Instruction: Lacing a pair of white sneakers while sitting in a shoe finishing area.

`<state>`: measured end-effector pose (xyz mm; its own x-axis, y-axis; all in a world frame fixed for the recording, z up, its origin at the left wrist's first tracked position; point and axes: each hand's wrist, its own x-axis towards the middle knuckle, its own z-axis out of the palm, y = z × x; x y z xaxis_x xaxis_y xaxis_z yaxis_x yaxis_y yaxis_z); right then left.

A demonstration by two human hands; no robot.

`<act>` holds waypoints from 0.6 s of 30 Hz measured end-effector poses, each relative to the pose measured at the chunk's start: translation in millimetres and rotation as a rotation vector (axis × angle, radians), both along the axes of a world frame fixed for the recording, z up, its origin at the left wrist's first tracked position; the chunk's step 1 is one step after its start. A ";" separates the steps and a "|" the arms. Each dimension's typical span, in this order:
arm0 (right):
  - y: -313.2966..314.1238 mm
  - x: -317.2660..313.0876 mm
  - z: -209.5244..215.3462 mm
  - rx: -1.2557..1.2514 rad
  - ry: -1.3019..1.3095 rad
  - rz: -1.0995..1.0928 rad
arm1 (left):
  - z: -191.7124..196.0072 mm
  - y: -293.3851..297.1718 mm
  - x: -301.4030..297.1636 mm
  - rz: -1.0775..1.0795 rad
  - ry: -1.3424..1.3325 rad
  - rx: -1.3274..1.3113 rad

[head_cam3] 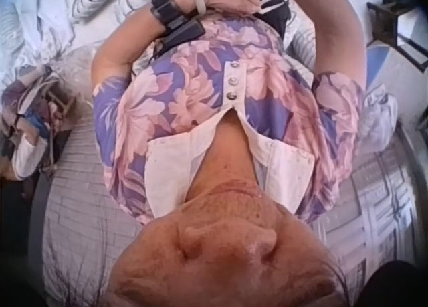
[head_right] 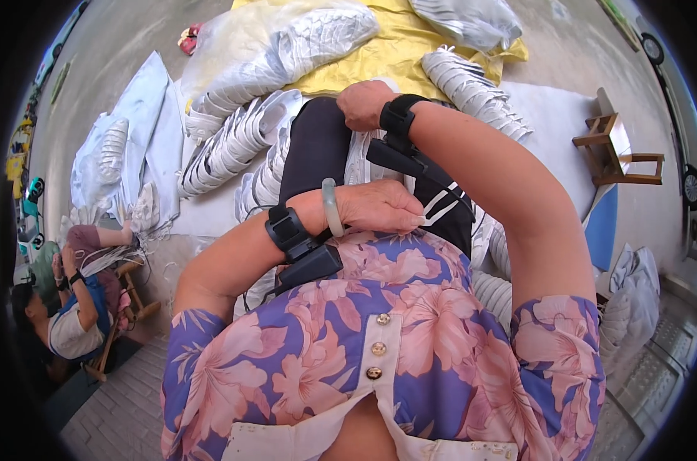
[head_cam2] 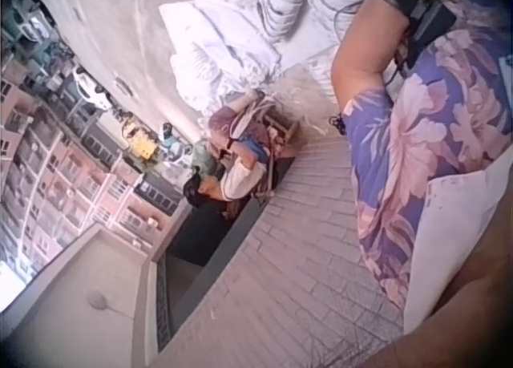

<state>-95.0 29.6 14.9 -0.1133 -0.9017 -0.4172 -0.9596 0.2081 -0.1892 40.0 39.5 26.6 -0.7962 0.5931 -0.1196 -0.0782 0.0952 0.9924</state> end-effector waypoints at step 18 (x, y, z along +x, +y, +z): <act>48.4 -58.5 9.8 -0.185 -0.547 -0.352 | 12.9 3.3 -5.6 -0.024 -0.003 -0.020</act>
